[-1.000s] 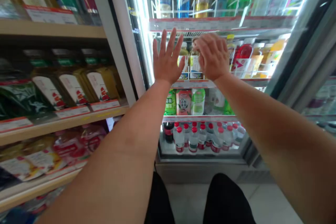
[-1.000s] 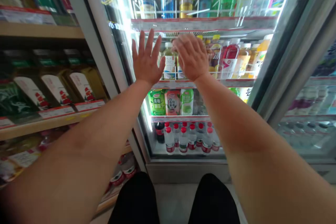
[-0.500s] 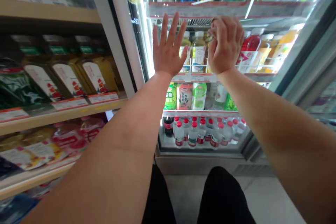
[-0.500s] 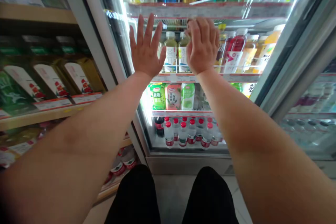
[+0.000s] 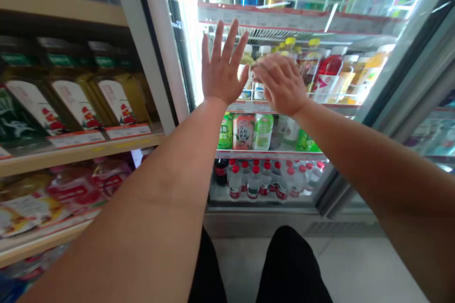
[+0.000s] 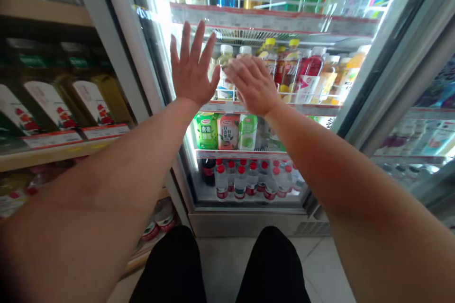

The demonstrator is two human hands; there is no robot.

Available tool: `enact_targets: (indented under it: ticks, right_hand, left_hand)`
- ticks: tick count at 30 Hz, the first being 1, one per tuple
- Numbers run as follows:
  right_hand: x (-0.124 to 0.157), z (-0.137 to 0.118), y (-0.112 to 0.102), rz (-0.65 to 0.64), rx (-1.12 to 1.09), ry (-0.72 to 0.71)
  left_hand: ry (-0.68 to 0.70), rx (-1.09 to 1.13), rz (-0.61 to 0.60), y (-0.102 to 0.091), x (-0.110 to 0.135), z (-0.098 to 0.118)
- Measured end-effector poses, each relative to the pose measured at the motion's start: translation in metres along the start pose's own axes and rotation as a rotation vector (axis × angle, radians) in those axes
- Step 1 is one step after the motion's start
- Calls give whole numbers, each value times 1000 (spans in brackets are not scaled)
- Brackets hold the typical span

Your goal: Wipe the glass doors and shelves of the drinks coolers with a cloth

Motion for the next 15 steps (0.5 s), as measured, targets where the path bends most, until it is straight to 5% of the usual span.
enact_targets:
  ticks: [2, 7, 11, 15]
  right_hand:
    - [2, 3, -3, -37, -23, -26]
    - [0, 27, -24, 262, 102, 206]
    - [-14, 24, -24, 98, 54, -3]
    - [-28, 46, -44, 294, 133, 246]
  left_hand:
    - [1, -22, 5, 0, 0, 0]
    - [18, -68, -8, 0, 1, 1]
    - [33, -79, 11, -1, 1, 2]
    - [11, 0, 11, -1, 1, 1]
Point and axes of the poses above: each hand's wrist, its own x-axis away from the middle knuckle, its own y-axis out of the palm, z = x × y, the point moved 5 cm from there along -x, towards the middle knuckle, and after that the axes turned 6 degrees about z, right-handed, at the moved point
